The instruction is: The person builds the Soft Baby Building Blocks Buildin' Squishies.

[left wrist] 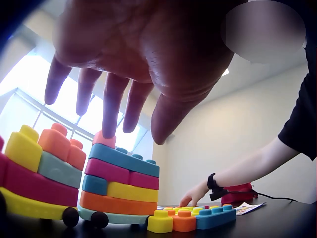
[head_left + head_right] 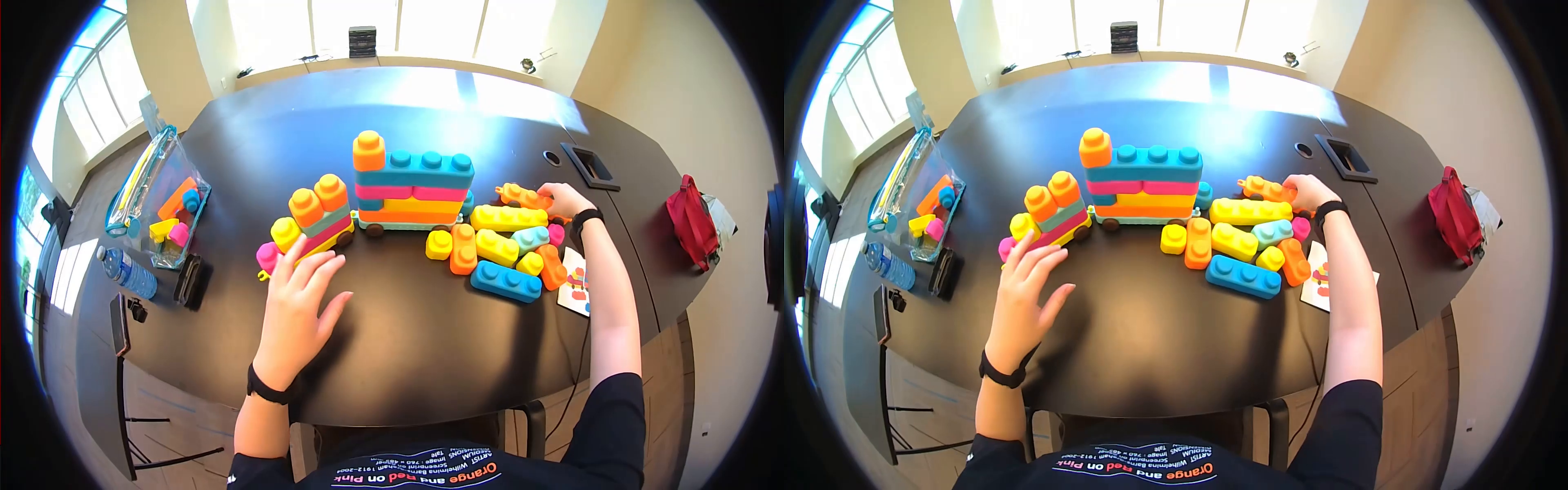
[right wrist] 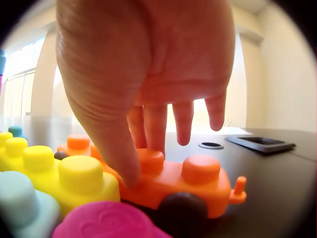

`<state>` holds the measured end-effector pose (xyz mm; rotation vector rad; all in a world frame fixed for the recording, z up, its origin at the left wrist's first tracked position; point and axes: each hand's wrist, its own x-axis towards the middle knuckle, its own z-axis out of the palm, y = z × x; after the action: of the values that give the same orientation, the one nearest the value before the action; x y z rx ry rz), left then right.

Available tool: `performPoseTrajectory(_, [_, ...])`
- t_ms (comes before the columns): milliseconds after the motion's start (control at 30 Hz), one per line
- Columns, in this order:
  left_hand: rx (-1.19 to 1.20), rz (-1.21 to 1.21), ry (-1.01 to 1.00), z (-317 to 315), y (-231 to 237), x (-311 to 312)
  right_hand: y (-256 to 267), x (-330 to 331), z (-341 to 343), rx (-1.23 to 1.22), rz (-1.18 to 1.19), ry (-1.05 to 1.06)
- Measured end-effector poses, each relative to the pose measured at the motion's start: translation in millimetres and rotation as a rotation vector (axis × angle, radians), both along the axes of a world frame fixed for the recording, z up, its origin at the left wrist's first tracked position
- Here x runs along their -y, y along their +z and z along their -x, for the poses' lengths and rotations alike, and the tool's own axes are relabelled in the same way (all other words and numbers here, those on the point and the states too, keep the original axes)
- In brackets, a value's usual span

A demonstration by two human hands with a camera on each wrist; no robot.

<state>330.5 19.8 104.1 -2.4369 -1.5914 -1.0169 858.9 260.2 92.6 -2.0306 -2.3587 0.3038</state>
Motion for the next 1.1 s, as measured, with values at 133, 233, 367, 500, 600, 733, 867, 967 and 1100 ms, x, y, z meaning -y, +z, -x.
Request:
performPoseTrajectory(133, [0.073, 0.070, -0.057, -4.2, -0.3, 4.4, -15.8, 2.4, -3.7, -0.085, -0.003, -0.058])
performPoseTrajectory(233, [0.049, 0.048, -0.030, -2.6, 0.8, 8.9, -9.7, 2.3, -17.7, -0.122, -0.169, -0.037])
performPoseTrajectory(367, [0.026, 0.074, -0.020, 1.1, -2.9, 11.6, 31.1, 32.6, -3.6, -0.306, -0.415, 0.029])
performPoseTrajectory(500, [0.058, 0.129, -0.086, -2.0, -6.1, 11.6, 67.6, 101.8, 50.3, -0.520, -0.391, 0.189])
performPoseTrajectory(600, [0.099, 0.126, -0.139, -6.8, -6.1, 12.8, 75.4, 151.4, 87.9, -0.507, -0.335, 0.325])
performPoseTrajectory(733, [0.177, 0.181, -0.217, -19.4, -5.1, 16.4, 60.6, 209.3, 138.9, -0.283, -0.233, 0.428])
performPoseTrajectory(867, [0.176, 0.298, -0.321, -34.7, -13.5, 21.0, 27.3, 238.6, 179.7, -0.259, -0.244, 0.576])
performPoseTrajectory(967, [0.137, 0.392, -0.321, -36.9, -18.6, 25.0, 4.3, 244.6, 196.4, -0.239, -0.161, 0.609])
performPoseTrajectory(1100, [-0.010, 0.455, -0.358, -33.4, -35.2, 23.2, -16.8, 248.2, 207.6, -0.161, -0.098, 0.611])
